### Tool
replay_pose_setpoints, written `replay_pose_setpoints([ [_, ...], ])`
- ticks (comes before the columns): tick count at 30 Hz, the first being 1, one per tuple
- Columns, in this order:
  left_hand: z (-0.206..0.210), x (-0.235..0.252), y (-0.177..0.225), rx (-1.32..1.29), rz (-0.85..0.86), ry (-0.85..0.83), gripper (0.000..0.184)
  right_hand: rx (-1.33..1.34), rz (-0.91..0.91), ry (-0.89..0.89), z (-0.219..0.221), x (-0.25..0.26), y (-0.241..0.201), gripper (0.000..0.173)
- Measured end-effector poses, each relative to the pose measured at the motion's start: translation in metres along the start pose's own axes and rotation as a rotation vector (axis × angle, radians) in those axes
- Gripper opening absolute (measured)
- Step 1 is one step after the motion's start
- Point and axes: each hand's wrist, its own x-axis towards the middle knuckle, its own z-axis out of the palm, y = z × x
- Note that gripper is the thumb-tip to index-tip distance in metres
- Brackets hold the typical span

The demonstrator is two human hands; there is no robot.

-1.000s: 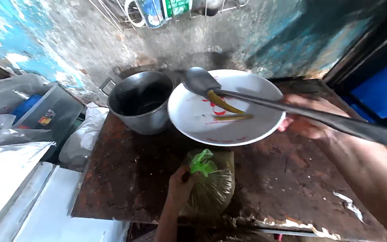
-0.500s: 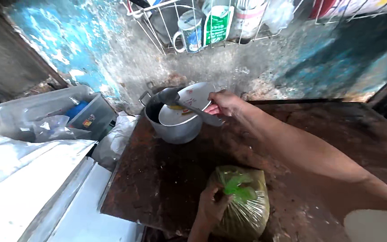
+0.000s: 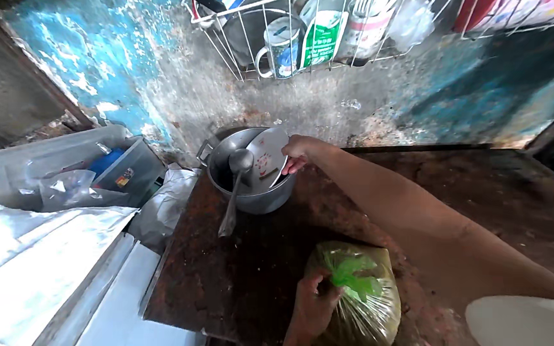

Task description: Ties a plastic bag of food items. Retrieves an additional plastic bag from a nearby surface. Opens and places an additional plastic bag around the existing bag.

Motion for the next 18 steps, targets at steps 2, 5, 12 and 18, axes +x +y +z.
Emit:
replay_pose_setpoints([
  [2,-0.001,0.001,-0.001,-0.014,0.012,-0.007,0.026,-0.075,0.011,-0.008,0.010,0.010,0.003,0.035],
  [5,-0.003,0.002,-0.008,-0.039,0.070,-0.018,0.027,-0.195,0.017,-0.020,0.024,0.023,0.005,0.036],
  [12,-0.003,0.003,-0.012,-0.060,0.161,-0.034,0.024,-0.976,-0.139,0.119,0.032,0.007,-0.025,0.032],
  [18,-0.006,0.002,-0.010,-0.054,0.160,-0.079,0.022,-1.249,-0.431,-0.165,0.043,0.007,-0.062,0.032],
])
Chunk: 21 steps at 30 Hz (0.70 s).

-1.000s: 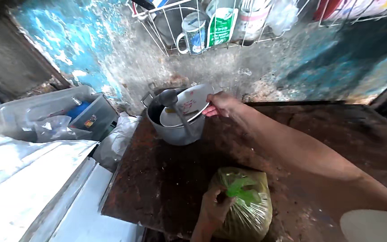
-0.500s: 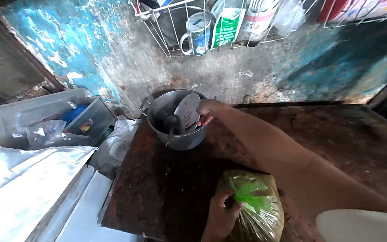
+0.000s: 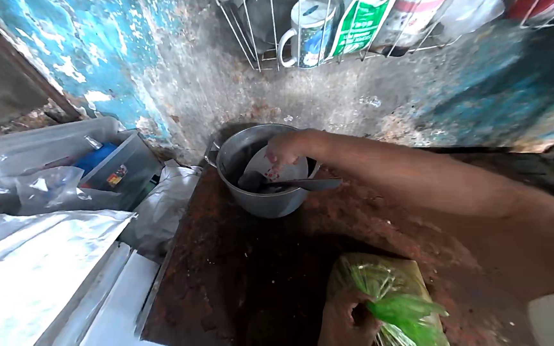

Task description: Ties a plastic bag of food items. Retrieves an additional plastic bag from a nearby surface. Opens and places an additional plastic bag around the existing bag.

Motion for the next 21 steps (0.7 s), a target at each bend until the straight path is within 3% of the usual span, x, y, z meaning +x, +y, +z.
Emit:
replay_pose_setpoints([
  [3,0.000,0.004,-0.003,-0.026,0.031,-0.024,0.022,-0.212,-0.132,-0.147,0.005,-0.001,-0.022,0.022],
  [7,-0.001,0.009,-0.008,-0.036,0.081,-0.034,0.023,-0.433,0.027,-0.181,0.021,-0.006,-0.041,0.021],
  [11,-0.005,0.009,-0.010,-0.031,0.109,-0.020,0.023,-0.260,0.196,-0.087,0.027,0.012,-0.051,0.033],
  [18,-0.009,0.009,-0.015,-0.014,0.140,-0.008,0.022,0.164,0.171,-0.020,0.050,0.051,-0.062,0.040],
  [21,-0.011,0.010,-0.017,-0.008,0.138,0.061,0.022,0.000,-0.009,0.047,0.041,0.066,-0.054,0.028],
])
